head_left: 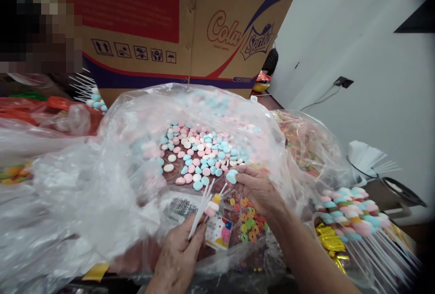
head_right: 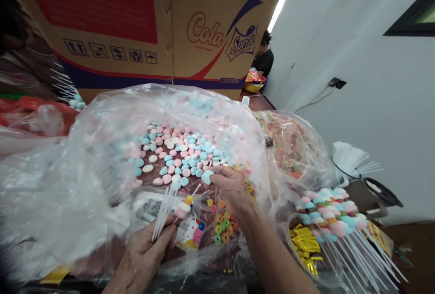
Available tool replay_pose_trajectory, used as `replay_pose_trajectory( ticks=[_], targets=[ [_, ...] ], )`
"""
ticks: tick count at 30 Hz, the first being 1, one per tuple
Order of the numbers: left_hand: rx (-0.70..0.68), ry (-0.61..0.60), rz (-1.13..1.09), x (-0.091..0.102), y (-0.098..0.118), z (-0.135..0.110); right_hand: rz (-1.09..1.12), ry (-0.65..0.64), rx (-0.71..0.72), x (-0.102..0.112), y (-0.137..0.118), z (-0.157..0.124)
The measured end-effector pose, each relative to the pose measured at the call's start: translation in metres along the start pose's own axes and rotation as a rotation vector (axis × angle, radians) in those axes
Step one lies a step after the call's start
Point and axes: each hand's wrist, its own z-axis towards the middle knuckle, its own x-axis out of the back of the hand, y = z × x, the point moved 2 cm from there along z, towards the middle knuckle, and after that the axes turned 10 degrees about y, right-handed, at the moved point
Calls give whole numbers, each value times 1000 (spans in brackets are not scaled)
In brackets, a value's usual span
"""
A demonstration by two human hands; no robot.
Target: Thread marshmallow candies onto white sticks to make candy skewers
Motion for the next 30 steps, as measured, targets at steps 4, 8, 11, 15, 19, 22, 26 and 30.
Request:
replay_pose_trajectory(
  ticks=[4, 8, 11, 15, 19, 22, 26, 30],
  targets=[
    [-30, -21, 48, 0, 1, 0, 60, 0, -61, -7, -2, -8],
    [-59, -40, 68, 2, 1, 0, 91, 15, -87, -11, 4, -9],
    [-71, -37, 70, 2, 1, 1, 97, 13, -67, -13, 7, -9],
    [-45, -11, 51, 2, 1, 0, 72, 2, -14, -13, 5, -9],
    [-46, -23, 30, 1, 1, 0, 84, -1, -15, -13, 4, -10],
    [-23, -44, 18, 1, 0, 2, 84, -2, -14, -13, 6, -10],
    [-13, -73, 47, 2, 0, 2, -32, 20, 85, -7, 10, -11],
    [-24, -55, 66, 3, 2, 0, -279, -20, 230, -1, 16, -13]
  ],
)
